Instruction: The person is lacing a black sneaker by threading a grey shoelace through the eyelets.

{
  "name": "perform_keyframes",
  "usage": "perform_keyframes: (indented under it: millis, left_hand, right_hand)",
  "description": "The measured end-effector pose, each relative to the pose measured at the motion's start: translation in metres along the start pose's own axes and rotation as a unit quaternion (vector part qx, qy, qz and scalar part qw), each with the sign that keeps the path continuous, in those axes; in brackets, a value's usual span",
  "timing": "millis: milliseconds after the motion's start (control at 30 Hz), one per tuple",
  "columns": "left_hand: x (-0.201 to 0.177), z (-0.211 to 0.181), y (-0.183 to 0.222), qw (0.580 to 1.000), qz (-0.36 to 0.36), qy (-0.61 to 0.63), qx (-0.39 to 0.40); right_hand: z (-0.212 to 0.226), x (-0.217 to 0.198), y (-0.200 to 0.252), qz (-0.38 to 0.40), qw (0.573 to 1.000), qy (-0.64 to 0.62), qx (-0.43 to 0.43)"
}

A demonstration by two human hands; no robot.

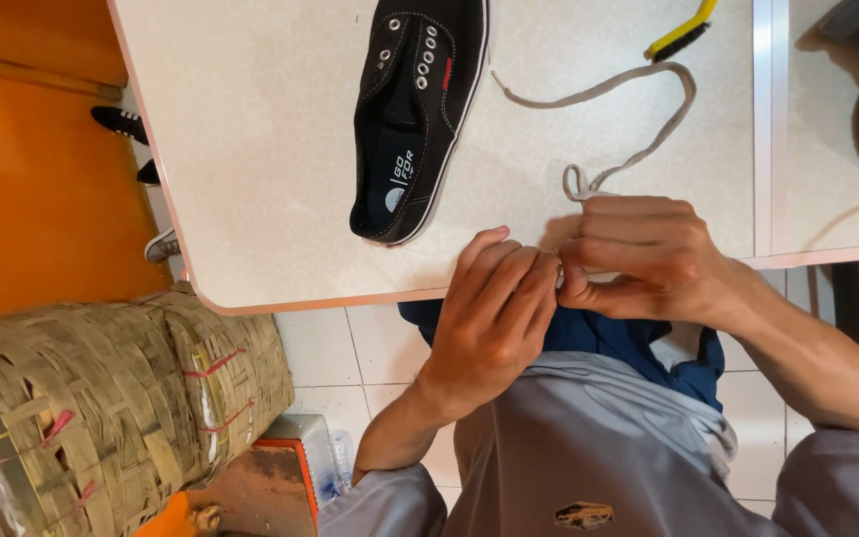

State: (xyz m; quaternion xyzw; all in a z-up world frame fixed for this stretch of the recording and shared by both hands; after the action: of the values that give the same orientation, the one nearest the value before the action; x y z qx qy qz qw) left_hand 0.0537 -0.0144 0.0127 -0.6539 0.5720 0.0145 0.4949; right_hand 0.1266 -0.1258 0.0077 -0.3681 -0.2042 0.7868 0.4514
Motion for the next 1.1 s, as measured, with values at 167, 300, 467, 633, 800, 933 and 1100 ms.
perform_keyframes:
  millis: [167, 300, 467, 633, 800, 933, 1100]
  left_hand:
    - [-0.007, -0.002, -0.004, 1.0, -0.013, 0.019, 0.01]
    - [-0.012, -0.002, -0.004, 0.998, -0.037, 0.036, 0.032]
    - [-0.021, -0.004, -0.006, 0.993, -0.049, 0.101, 0.043]
    - [-0.023, -0.016, -0.011, 0.963, 0.08, 0.257, -0.005]
    - [-0.022, 0.01, -0.017, 0.976, 0.012, 0.196, -0.097]
    - [-0.02, 0.012, -0.015, 0.974, 0.008, 0.204, -0.102]
    - [-0.019, 0.006, -0.012, 0.981, 0.018, 0.171, -0.09]
  right_hand:
    - [-0.002, 0.0, -0.001, -0.012, 1.0, -0.014, 0.001]
    - [0.01, -0.005, -0.014, -0.017, 1.0, -0.019, -0.016]
    - [0.003, -0.022, -0.01, -0.041, 0.999, 0.026, 0.0]
    - [-0.016, -0.053, -0.009, 0.009, 0.98, 0.155, 0.126]
    - [0.018, -0.031, -0.012, 0.02, 0.996, 0.028, 0.077]
    - [0.021, -0.019, -0.012, 0.057, 0.998, -0.009, 0.026]
    - [0.025, -0.009, -0.006, 0.066, 0.998, 0.02, 0.008]
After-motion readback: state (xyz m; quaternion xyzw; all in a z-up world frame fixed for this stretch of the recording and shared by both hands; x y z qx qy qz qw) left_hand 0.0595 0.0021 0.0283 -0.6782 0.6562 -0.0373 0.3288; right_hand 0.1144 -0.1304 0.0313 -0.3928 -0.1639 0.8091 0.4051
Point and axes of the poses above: each hand's wrist, its own y-axis away from the middle knuckle, its own x-axis out of the palm, z = x × y, the point moved 7 cm from there along -y, towards the middle knuckle, and after that the axes turned 7 degrees about y, right-handed, at the moved point
